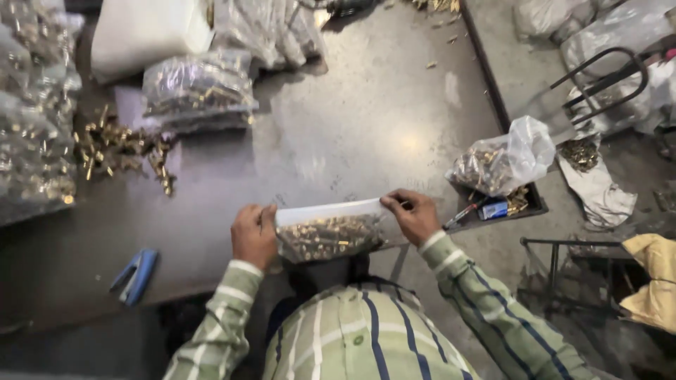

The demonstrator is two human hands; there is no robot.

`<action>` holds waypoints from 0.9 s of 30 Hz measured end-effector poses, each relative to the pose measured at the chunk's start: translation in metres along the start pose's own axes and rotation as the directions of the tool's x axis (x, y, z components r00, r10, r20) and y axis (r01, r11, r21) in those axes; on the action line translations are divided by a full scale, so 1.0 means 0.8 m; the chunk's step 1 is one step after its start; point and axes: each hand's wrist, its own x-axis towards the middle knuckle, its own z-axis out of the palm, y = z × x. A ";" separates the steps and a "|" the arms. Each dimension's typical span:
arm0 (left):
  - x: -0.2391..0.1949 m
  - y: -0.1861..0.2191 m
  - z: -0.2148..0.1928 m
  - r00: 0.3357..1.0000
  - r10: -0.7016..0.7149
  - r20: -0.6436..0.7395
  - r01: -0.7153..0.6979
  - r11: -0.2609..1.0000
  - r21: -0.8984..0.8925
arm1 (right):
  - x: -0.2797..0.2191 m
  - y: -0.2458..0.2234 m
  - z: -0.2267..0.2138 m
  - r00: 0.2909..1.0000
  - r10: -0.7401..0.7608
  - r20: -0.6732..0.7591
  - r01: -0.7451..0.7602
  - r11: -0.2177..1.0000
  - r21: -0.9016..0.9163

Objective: The person places small brass fittings into plastic bags, folds the tops of the bags, and writes on the bags with a marker.

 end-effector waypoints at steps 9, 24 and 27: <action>0.014 -0.025 0.023 0.993 0.096 -0.066 -0.085 0.984 0.157 | 0.008 0.041 0.016 0.995 -0.087 -0.056 0.097 0.974 0.206; -0.008 -0.046 -0.004 0.989 0.083 0.123 -0.098 0.987 0.128 | 0.018 0.011 -0.019 0.994 -0.091 0.056 0.092 0.995 -0.023; 0.004 0.010 -0.040 0.978 0.080 0.195 -0.096 0.992 0.078 | 0.009 -0.007 -0.013 0.990 -0.127 0.061 0.130 0.991 -0.036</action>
